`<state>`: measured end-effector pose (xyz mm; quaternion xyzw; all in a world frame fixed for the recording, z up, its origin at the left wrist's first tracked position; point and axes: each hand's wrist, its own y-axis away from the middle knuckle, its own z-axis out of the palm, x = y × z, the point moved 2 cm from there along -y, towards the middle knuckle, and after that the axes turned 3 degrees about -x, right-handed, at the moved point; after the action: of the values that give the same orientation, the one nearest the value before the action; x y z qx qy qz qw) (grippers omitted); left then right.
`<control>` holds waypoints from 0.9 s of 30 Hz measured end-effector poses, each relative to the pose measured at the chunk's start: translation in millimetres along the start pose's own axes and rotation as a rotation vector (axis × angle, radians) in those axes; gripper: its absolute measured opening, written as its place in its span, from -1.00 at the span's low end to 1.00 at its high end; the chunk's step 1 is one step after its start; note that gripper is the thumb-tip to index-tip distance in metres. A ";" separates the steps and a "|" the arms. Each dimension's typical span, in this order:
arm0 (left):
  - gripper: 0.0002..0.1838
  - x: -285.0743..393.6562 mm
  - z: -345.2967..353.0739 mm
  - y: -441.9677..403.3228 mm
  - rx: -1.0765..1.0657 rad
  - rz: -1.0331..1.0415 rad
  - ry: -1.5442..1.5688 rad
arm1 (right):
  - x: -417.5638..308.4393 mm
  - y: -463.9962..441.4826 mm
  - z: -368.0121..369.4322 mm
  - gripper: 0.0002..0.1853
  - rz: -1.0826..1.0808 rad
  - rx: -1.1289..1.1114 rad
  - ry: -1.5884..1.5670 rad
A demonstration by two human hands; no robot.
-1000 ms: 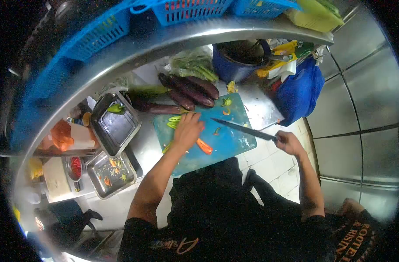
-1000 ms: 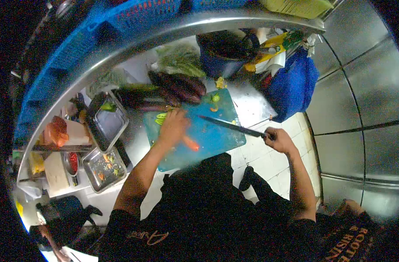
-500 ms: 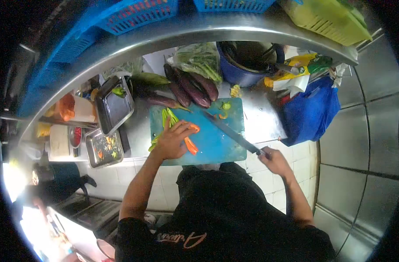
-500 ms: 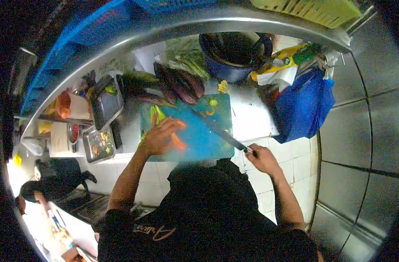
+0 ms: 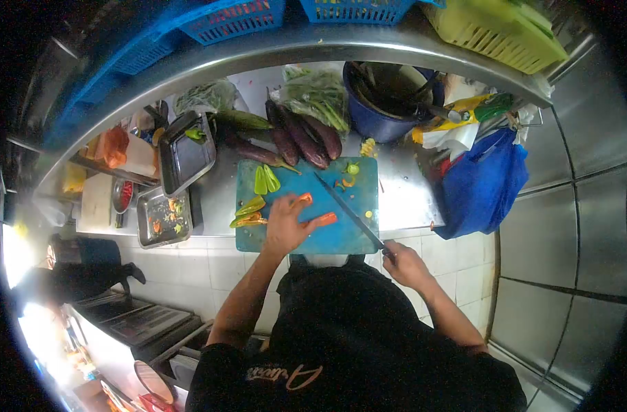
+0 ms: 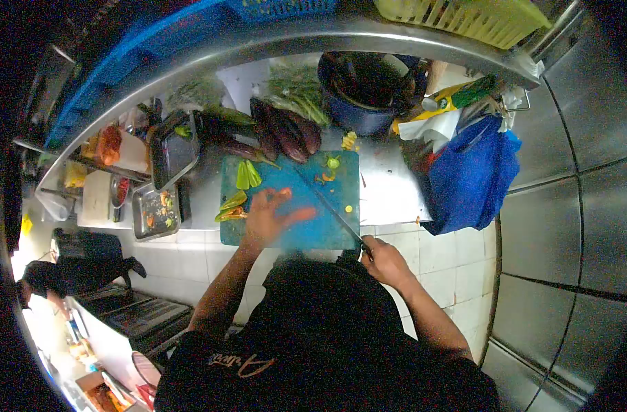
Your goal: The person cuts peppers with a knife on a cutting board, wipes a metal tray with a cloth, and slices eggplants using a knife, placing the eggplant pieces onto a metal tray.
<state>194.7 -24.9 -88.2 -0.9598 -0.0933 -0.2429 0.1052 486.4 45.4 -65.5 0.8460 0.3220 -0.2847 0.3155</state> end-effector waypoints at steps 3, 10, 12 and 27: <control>-0.45 -13.8 46.5 9.6 0.056 -0.054 0.357 | -12.5 -2.3 13.2 -0.78 -0.078 0.069 0.047; -0.52 -25.3 54.9 16.3 0.024 0.218 0.015 | -28.2 -4.5 31.3 -0.77 0.014 0.091 0.091; -0.56 -20.0 46.0 13.2 -0.034 0.090 0.105 | -32.9 -5.5 30.7 -0.77 0.011 0.102 0.131; -0.81 -35.2 70.4 0.6 0.065 0.182 0.150 | -56.0 24.1 20.1 -0.75 0.152 -0.060 0.315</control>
<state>195.8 -12.6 -165.9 -0.9395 -0.0057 -0.3002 0.1647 463.0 -3.7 -31.5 0.8921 0.3109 -0.1144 0.3071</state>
